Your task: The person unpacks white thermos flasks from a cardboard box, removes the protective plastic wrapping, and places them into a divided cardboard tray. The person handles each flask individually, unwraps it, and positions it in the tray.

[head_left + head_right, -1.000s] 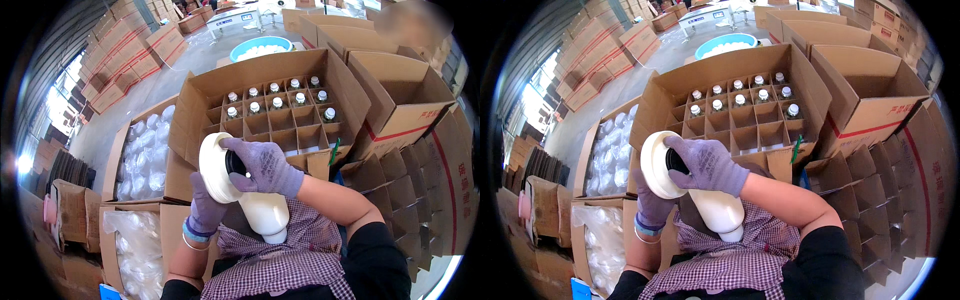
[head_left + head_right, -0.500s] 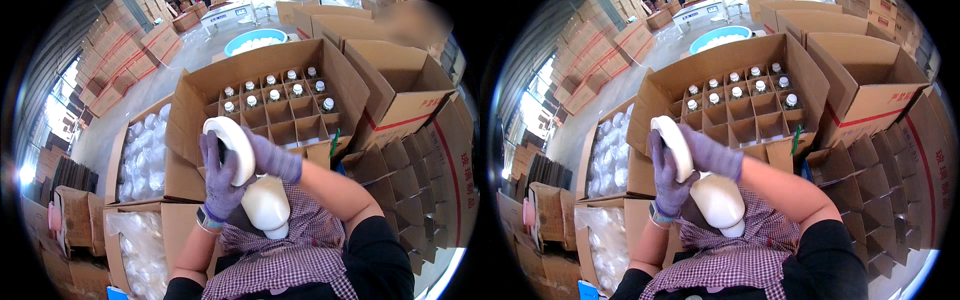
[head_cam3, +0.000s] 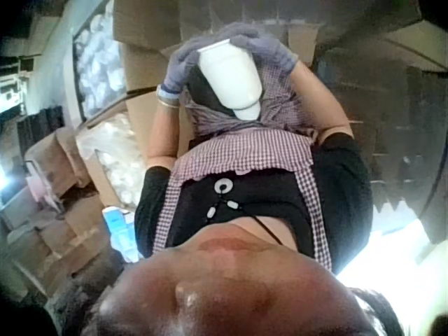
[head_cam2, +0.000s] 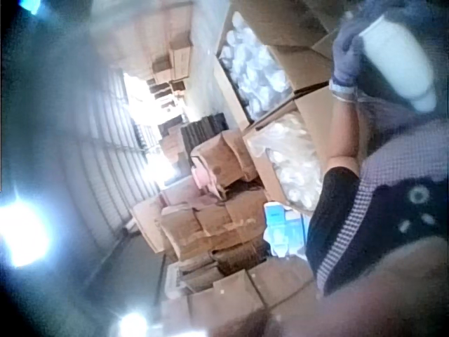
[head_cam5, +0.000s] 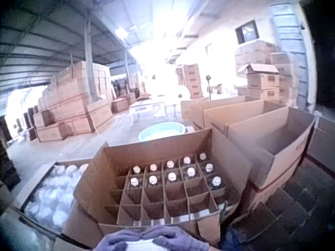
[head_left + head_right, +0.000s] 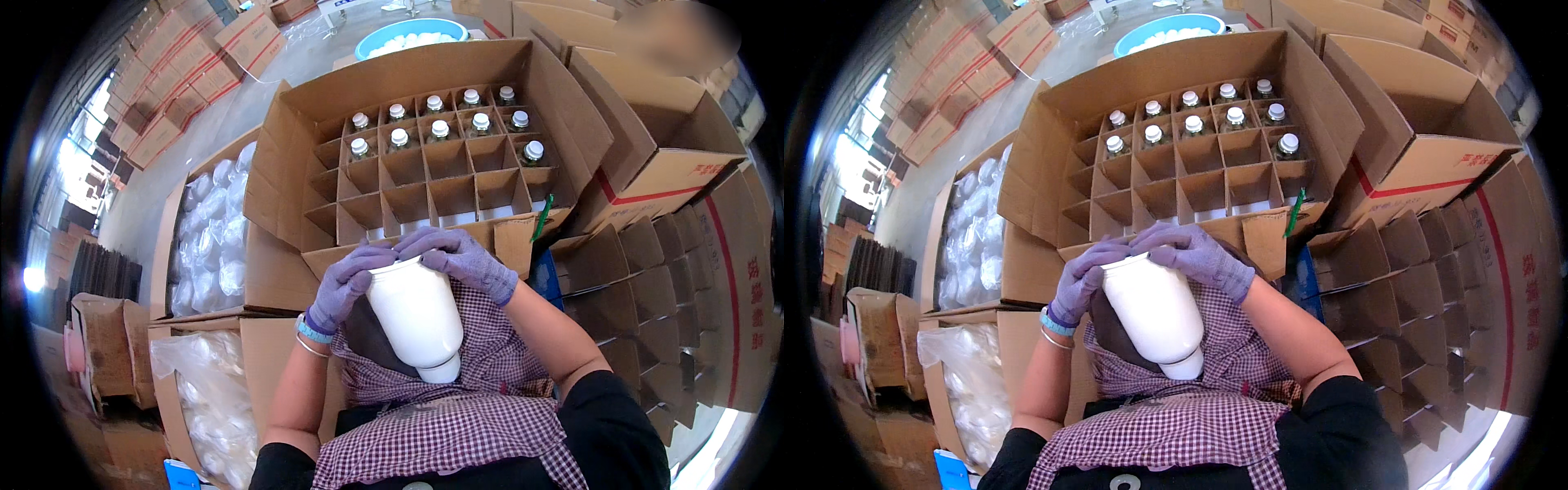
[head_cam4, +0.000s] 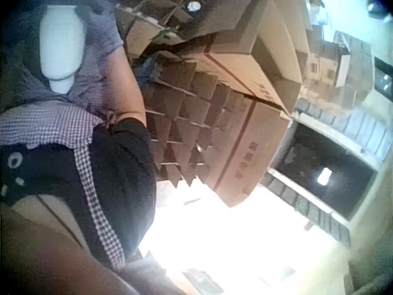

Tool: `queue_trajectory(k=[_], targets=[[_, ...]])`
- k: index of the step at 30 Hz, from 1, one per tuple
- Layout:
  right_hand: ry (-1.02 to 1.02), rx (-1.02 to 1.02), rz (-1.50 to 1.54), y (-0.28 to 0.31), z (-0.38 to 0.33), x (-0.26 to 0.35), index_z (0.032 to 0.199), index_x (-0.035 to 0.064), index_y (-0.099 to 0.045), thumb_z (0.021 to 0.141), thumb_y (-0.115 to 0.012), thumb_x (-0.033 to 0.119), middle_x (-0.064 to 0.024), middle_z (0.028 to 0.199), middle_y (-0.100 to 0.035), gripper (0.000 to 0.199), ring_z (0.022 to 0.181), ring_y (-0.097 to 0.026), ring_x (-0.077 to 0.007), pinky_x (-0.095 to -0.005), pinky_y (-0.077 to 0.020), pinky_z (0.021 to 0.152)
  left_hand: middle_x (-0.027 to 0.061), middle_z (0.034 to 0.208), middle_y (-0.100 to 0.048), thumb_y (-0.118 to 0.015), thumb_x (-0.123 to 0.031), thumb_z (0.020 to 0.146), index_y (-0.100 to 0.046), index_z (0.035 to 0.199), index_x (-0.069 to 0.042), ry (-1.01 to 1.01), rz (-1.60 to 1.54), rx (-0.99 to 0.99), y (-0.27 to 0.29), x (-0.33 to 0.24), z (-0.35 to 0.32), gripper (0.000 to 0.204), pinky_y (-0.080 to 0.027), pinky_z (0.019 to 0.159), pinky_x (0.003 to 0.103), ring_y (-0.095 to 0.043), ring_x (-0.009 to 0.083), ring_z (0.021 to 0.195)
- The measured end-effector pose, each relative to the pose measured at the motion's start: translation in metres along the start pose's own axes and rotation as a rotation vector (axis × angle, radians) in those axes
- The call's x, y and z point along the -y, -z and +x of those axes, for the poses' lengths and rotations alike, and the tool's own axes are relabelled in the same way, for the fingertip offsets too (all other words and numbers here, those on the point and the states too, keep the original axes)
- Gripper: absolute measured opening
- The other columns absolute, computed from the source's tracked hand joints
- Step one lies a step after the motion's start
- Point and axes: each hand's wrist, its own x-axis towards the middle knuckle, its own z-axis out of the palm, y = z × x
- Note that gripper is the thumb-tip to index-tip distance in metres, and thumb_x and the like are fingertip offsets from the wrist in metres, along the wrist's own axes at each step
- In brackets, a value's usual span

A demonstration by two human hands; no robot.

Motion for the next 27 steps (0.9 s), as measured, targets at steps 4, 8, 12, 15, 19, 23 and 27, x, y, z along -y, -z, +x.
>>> queue_trajectory(k=[4, 8, 12, 15, 19, 23, 27], targets=[[0.058, 0.013, -0.048, -0.002, 0.002, 0.0, 0.105, 0.0022, -0.077, 0.095, -0.065, 0.024, -0.0114, 0.111, -0.073, 0.027, 0.113, -0.064, -0.0236, -0.0383, -0.0467, 0.103, 0.0164, 0.121, -0.069, -0.058, -0.051, 0.099, -0.076, 0.113, -0.003, -0.036, -0.038, -0.002, 0.001, 0.01, -0.007, 0.053, -0.041, 0.11, 0.045, -0.06, 0.0321, 0.122], [0.076, -0.059, -0.062, -0.016, -0.007, -0.004, 0.101, 0.0013, -0.076, 0.096, -0.062, 0.023, -0.0128, 0.11, -0.073, 0.027, 0.112, -0.064, -0.0249, -0.0389, -0.0476, 0.103, 0.0153, 0.117, -0.07, -0.06, -0.048, 0.096, -0.077, 0.11, -0.005, 0.003, -0.097, -0.088, -0.012, 0.0, -0.022, 0.049, -0.041, 0.108, 0.046, -0.062, 0.0324, 0.117], [0.028, -0.104, 0.126, -0.013, -0.01, -0.04, 0.105, 0.0003, -0.073, 0.098, -0.058, 0.019, -0.0152, 0.114, -0.072, 0.025, 0.116, -0.064, -0.0269, -0.039, -0.0477, 0.105, 0.0158, 0.117, -0.07, -0.051, -0.046, 0.1, -0.076, 0.109, -0.004, -0.029, 0.333, -0.157, -0.043, -0.038, -0.019, 0.049, -0.042, 0.102, 0.047, -0.064, 0.0332, 0.109], [-0.188, -0.037, 0.555, -0.021, 0.005, -0.035, 0.118, 0.0004, -0.067, 0.1, -0.056, 0.015, -0.0136, 0.124, -0.069, 0.025, 0.118, -0.064, -0.0236, -0.0374, -0.0486, 0.107, 0.0133, 0.115, -0.07, -0.063, -0.032, 0.087, -0.069, 0.123, -0.007, 0.024, 0.926, -0.223, -0.097, -0.101, 0.005, 0.044, -0.045, 0.093, 0.045, -0.062, 0.0323, 0.106], [-0.134, -0.147, 0.307, -0.023, -0.039, -0.034, 0.136, 0.0007, -0.057, 0.103, -0.056, 0.019, -0.0158, 0.136, -0.062, 0.038, 0.125, -0.06, -0.0217, -0.0373, -0.0476, 0.109, 0.0168, 0.116, -0.068, -0.056, -0.031, 0.095, -0.067, 0.125, -0.004, -0.015, 0.541, -0.205, -0.044, -0.02, 0.001, 0.041, -0.046, 0.096, 0.045, -0.063, 0.0348, 0.109], [-0.145, -0.04, 0.672, -0.068, -0.093, -0.008, 0.148, 0.0011, -0.048, 0.104, -0.052, 0.023, -0.018, 0.142, -0.057, 0.05, 0.13, -0.057, -0.0241, -0.0387, -0.0453, 0.111, 0.0224, 0.125, -0.069, -0.034, -0.05, 0.108, -0.071, 0.119, 0.001, 0.726, 0.168, -0.481, 0.019, 0.174, -0.067, 0.064, -0.048, 0.103, 0.041, -0.064, 0.0366, 0.117], [0.291, -0.221, -0.707, -0.011, -0.006, 0.033, 0.129, 0.0022, -0.064, 0.097, -0.054, 0.019, -0.0193, 0.117, -0.066, 0.037, 0.111, -0.064, -0.0329, -0.0401, -0.0498, 0.096, 0.0205, 0.121, -0.069, -0.052, -0.043, 0.101, -0.071, 0.117, -0.003, 0.482, 0.303, -0.405, 0.011, 0.155, -0.034, 0.047, -0.048, 0.101, 0.044, -0.064, 0.0388, 0.113]])
